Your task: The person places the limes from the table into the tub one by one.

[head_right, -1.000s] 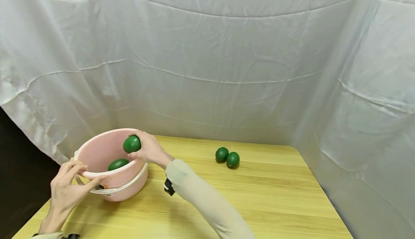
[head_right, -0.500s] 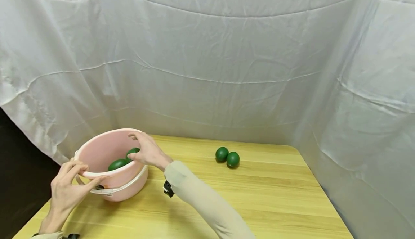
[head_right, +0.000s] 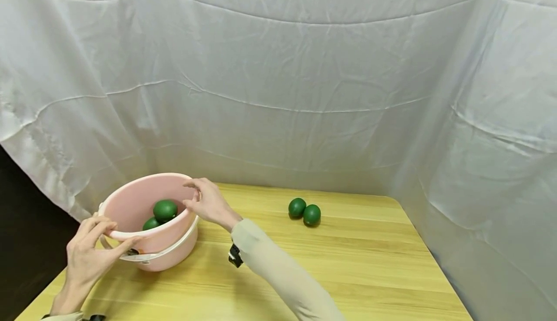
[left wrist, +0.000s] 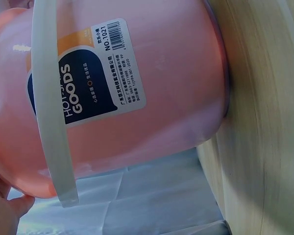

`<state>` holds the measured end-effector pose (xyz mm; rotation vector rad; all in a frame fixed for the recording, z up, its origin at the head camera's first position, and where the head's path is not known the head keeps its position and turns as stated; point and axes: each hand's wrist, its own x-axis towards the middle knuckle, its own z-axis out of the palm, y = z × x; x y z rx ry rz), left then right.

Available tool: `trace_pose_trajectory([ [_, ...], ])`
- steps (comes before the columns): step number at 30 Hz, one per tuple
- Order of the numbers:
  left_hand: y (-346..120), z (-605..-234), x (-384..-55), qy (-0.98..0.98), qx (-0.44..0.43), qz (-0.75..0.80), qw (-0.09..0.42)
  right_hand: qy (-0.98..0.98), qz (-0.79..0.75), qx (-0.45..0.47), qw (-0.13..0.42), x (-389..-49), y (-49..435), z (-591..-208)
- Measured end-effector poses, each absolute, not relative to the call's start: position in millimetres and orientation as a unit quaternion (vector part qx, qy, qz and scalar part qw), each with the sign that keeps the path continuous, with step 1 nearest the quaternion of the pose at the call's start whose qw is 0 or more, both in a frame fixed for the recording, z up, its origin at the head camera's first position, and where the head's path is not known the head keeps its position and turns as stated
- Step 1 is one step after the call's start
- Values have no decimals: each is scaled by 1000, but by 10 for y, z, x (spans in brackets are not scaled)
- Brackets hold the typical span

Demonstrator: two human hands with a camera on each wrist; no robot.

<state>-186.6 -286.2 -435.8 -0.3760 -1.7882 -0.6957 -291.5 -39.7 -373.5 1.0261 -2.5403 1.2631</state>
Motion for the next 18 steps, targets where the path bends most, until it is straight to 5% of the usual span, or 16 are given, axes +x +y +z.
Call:
trace_pose_trajectory([
  [18, -2823, -4314, -1844, -757, -158, -300, 558, -813, 513, 271, 48, -2951, 8, -4124],
])
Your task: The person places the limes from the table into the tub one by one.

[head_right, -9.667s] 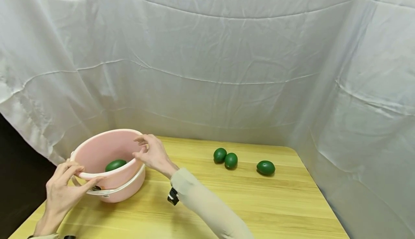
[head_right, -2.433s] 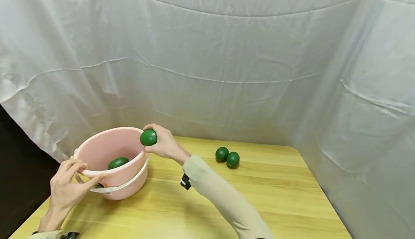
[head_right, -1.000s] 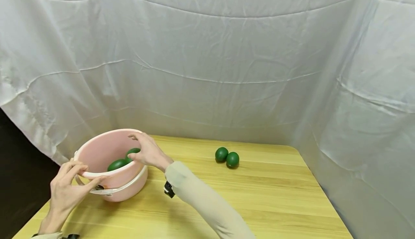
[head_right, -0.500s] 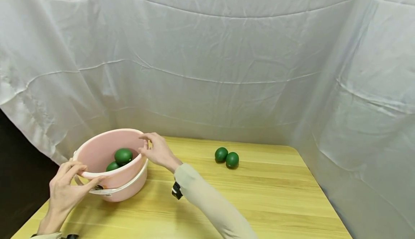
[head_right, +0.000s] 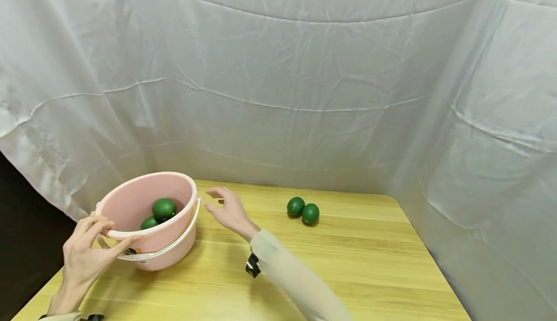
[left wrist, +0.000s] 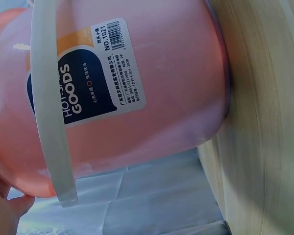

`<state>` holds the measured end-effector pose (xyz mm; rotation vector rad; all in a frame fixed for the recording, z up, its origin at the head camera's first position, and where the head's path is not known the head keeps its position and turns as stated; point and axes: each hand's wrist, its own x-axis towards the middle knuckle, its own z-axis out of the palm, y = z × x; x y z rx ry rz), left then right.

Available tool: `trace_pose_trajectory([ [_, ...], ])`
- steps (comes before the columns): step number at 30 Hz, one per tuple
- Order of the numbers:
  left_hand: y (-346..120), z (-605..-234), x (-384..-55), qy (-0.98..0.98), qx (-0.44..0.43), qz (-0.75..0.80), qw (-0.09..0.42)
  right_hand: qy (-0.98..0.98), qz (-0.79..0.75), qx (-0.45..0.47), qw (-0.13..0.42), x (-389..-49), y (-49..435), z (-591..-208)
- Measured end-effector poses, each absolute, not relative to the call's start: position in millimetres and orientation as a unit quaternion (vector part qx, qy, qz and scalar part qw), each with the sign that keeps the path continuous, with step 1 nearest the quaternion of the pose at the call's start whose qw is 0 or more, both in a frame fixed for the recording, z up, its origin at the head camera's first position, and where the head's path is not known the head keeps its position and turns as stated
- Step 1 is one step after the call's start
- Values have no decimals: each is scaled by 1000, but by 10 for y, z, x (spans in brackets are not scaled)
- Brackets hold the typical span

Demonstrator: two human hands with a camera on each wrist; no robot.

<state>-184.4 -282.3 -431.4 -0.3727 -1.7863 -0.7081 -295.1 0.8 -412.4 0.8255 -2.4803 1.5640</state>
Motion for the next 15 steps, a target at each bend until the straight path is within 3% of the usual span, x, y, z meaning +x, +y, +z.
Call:
trace_pose_trajectory([
  [9, -2764, -4248, -1828, -753, -157, -303, 562, -824, 503, 256, 55, -2962, 229, -4258],
  [15, -2743, -4239, -1822, -750, -154, -304, 567, -834, 494, 245, 30, -2950, 402, -4342],
])
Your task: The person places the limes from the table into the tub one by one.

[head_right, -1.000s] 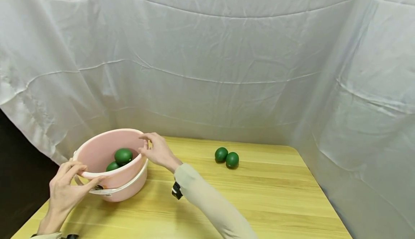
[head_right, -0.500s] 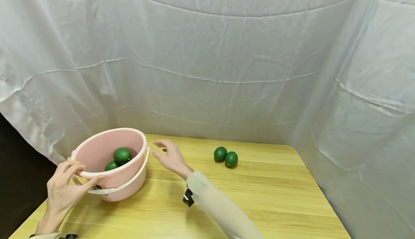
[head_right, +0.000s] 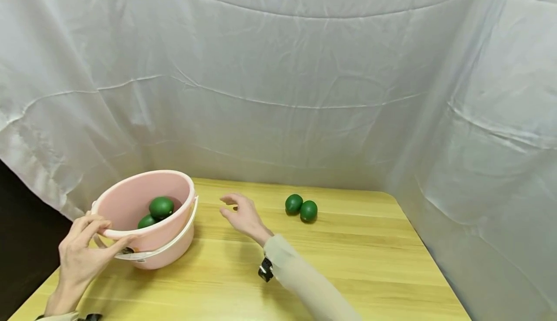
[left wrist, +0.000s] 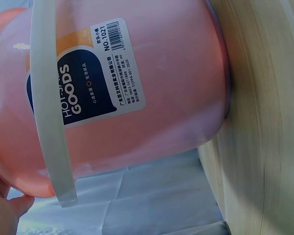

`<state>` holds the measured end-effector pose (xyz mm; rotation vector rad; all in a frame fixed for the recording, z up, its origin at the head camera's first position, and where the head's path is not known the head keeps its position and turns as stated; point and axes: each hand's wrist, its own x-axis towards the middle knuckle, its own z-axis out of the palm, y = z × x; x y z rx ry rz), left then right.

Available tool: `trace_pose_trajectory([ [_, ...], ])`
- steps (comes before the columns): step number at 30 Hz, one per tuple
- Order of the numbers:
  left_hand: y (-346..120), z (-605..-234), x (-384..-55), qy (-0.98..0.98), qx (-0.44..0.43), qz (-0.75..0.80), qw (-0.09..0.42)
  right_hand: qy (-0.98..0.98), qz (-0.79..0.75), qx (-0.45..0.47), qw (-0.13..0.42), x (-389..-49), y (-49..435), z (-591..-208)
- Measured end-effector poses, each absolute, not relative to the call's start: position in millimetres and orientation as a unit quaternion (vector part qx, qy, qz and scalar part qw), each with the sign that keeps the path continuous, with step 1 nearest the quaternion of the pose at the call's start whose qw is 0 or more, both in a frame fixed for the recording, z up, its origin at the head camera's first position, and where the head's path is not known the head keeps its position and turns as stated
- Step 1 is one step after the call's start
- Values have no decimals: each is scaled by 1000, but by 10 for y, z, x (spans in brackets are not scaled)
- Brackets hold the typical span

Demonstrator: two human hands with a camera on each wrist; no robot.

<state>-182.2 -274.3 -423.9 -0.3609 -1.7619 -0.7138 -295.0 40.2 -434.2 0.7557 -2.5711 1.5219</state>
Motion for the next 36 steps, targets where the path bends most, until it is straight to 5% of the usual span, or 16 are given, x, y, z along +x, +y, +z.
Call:
trace_pose_trajectory([
  [25, -2807, -4355, -1861, -756, -148, -309, 558, -887, 440, 70, 119, -3167, 1407, -4660],
  [36, -2798, -4319, -1850, -757, -150, -304, 558, -898, 423, -26, 114, -3382, 1948, -4729],
])
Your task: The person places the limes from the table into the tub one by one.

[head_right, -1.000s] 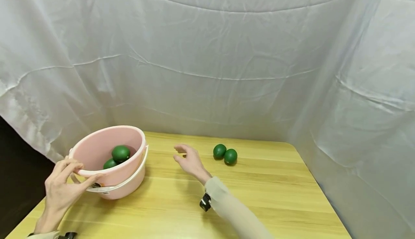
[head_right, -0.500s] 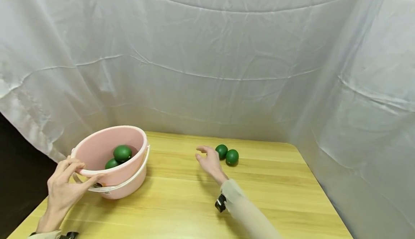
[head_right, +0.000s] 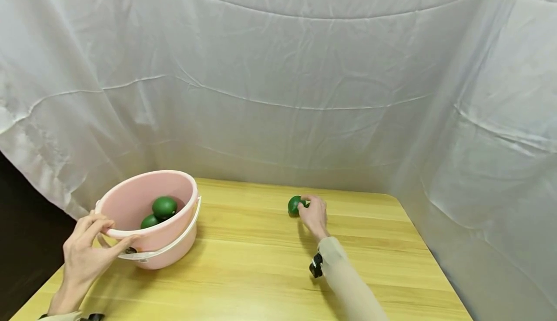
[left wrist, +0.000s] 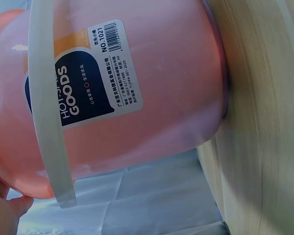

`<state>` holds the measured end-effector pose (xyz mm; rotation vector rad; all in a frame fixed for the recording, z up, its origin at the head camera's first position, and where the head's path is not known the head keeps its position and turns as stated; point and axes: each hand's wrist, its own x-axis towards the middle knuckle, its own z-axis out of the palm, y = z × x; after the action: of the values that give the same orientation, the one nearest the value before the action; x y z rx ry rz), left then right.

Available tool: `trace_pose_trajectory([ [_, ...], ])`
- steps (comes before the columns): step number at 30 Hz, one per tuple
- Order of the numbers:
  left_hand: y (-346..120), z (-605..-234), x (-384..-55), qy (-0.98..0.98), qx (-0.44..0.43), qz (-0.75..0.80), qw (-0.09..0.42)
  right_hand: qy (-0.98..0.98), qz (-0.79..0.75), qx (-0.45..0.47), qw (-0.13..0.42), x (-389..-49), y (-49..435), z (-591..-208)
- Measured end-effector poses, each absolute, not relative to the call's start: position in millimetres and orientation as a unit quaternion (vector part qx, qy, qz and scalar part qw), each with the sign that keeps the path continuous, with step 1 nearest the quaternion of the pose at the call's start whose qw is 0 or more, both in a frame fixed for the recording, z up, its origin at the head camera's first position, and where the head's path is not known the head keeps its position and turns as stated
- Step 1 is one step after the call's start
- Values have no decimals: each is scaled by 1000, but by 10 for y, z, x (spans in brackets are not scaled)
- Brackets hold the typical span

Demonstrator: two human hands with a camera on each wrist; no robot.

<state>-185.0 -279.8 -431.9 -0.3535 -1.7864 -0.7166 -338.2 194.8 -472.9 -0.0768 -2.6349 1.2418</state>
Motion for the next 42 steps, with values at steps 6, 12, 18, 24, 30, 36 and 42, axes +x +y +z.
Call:
trace_pose_trajectory([
  [6, -2794, -4315, -1844, -757, -152, -302, 559, -916, 387, -33, 106, -3445, 2123, -4793],
  [12, -2813, -4339, -1864, -761, -149, -303, 554, -934, 350, -8, 78, -3484, 2220, -4850],
  [18, -2816, -4340, -1872, -760, -151, -300, 556, -938, 342, 4, 55, -3480, 2249, -4848],
  [24, -2818, -4327, -1866, -760, -152, -301, 556, -939, 340, 6, 46, -3477, 2242, -4862],
  [30, -2830, -4345, -1863, -764, -149, -299, 552, -943, 332, -8, 33, -3486, 2268, -4956],
  [36, -2845, -4356, -1871, -768, -147, -299, 546, -933, 359, -30, 17, -3504, 2315, -4990],
  [42, -2848, -4365, -1878, -768, -149, -299, 547, -927, 370, -63, 19, -3521, 2376, -5015],
])
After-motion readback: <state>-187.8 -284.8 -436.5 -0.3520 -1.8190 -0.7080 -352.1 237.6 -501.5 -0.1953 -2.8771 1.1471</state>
